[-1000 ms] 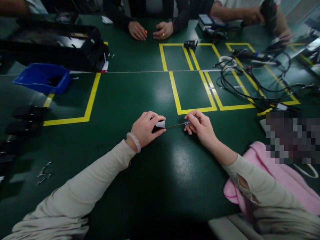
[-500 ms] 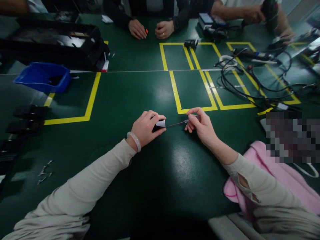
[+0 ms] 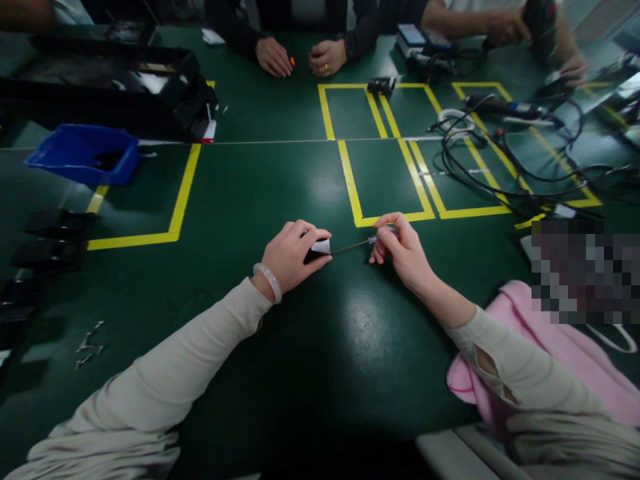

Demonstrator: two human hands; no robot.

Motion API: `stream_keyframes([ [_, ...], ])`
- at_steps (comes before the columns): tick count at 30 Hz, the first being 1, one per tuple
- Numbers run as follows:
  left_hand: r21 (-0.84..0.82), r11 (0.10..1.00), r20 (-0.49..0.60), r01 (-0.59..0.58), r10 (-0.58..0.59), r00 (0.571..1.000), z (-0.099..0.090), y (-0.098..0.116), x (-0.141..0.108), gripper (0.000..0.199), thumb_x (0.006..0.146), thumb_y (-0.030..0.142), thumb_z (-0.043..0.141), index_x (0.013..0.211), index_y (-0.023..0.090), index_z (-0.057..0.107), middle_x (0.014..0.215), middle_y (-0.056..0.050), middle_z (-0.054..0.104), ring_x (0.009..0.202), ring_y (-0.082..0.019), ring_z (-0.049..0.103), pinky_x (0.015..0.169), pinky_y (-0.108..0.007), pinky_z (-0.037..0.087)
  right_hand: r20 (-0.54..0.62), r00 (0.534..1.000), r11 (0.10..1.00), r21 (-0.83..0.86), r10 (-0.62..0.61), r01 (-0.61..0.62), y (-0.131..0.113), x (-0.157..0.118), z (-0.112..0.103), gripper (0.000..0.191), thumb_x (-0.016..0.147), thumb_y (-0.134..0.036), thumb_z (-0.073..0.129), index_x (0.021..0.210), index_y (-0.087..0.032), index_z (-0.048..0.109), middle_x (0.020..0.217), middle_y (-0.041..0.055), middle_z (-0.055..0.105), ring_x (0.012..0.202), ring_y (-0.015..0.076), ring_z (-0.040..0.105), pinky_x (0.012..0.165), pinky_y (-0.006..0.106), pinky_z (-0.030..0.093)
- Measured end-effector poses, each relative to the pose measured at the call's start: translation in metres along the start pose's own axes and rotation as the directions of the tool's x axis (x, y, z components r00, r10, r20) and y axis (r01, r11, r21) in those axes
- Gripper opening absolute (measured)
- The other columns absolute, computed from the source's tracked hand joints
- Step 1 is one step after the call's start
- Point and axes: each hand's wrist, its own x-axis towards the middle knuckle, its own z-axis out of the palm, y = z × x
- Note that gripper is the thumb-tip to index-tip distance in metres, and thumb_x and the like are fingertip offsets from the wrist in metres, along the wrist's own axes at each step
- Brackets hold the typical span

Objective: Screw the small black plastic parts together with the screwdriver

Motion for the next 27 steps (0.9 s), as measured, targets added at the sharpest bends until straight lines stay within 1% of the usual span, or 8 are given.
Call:
stream_keyframes([
  [2,0.0,1.0,-0.001,-0.001,0.001,1.0,-0.0001,0.0001,0.0001,0.033,0.093,0.035,0.071,0.121,0.018,0.064,0.111,-0.011,0.065,0.102,-0.027,0.059,0.088,-0.041,0.053,0.007,1.0,1.0,0.001,0.02,-0.02,0.0006,0.0003,-0.0012,0.029,0.091,-0.049,0.069,0.095,-0.025,0.053,0.05,-0.0137,0.045,0.042,0.0082,0.048,0.051,0.027,0.056],
  [6,-0.002,1.0,0.008,0.006,-0.006,1.0,-0.0005,0.0002,0.0003,0.034,0.093,0.036,0.071,0.122,0.018,0.064,0.112,-0.011,0.065,0.102,-0.027,0.059,0.088,-0.041,0.053,0.014,0.999,0.999,-0.036,0.034,-0.033,0.001,0.0006,-0.0029,0.032,0.094,-0.053,0.065,0.085,-0.024,0.056,0.043,-0.0146,0.034,0.036,0.0072,0.043,0.052,0.027,0.055],
  [7,-0.002,1.0,0.008,0.005,-0.005,1.0,-0.0006,0.0002,0.0003,0.034,0.093,0.036,0.071,0.122,0.018,0.064,0.112,-0.011,0.065,0.103,-0.027,0.059,0.088,-0.041,0.053,0.018,0.999,0.999,-0.032,0.031,-0.03,0.0008,0.0006,-0.003,0.032,0.094,-0.053,0.066,0.086,-0.024,0.056,0.042,-0.0147,0.035,0.036,0.0071,0.043,0.052,0.027,0.055],
  [10,-0.003,1.0,0.008,0.006,-0.006,1.0,-0.0008,0.0006,0.0003,0.034,0.093,0.035,0.071,0.122,0.019,0.064,0.112,-0.011,0.065,0.103,-0.027,0.06,0.089,-0.041,0.053,0.036,0.999,1.0,0.0,0.026,-0.026,-0.0005,0.0004,-0.0026,0.029,0.091,-0.049,0.07,0.095,-0.024,0.056,0.047,-0.0137,0.045,0.04,0.0076,0.046,0.051,0.026,0.055],
  [12,-0.005,1.0,0.014,0.012,-0.011,1.0,-0.0009,0.0008,0.0003,0.034,0.093,0.035,0.071,0.122,0.019,0.064,0.112,-0.011,0.064,0.104,-0.027,0.06,0.09,-0.041,0.053,0.043,0.999,1.0,0.007,0.029,-0.029,-0.0012,0.0001,-0.0022,0.029,0.091,-0.048,0.071,0.097,-0.024,0.056,0.051,-0.0127,0.049,0.043,0.0079,0.048,0.052,0.026,0.055],
  [18,-0.003,1.0,0.011,0.006,-0.006,1.0,-0.0013,0.0006,0.0001,0.034,0.094,0.036,0.07,0.122,0.019,0.064,0.112,-0.011,0.065,0.103,-0.027,0.059,0.089,-0.041,0.053,0.026,0.998,0.998,-0.035,0.052,-0.051,-0.0008,0.0001,-0.0022,0.031,0.093,-0.052,0.067,0.086,-0.023,0.056,0.043,-0.0145,0.037,0.037,0.0075,0.045,0.053,0.027,0.055],
  [24,-0.007,1.0,0.024,0.014,-0.014,1.0,-0.0014,0.0008,0.0004,0.034,0.094,0.036,0.07,0.122,0.018,0.064,0.113,-0.011,0.065,0.103,-0.027,0.059,0.09,-0.042,0.053,0.032,0.998,0.999,-0.02,0.05,-0.049,-0.0019,-0.001,-0.0026,0.02,0.092,-0.04,0.067,0.098,-0.024,0.057,0.05,-0.0125,0.049,0.043,0.0082,0.049,0.056,0.027,0.056],
  [27,-0.006,1.0,0.019,0.018,-0.018,1.0,-0.0008,0.0003,0.0002,0.034,0.094,0.037,0.07,0.122,0.019,0.064,0.113,-0.011,0.065,0.104,-0.026,0.06,0.091,-0.041,0.053,0.023,0.999,0.998,-0.038,0.047,-0.046,-0.0021,-0.0011,-0.0025,0.02,0.092,-0.04,0.067,0.099,-0.024,0.056,0.052,-0.0122,0.051,0.045,0.0085,0.051,0.057,0.027,0.056],
])
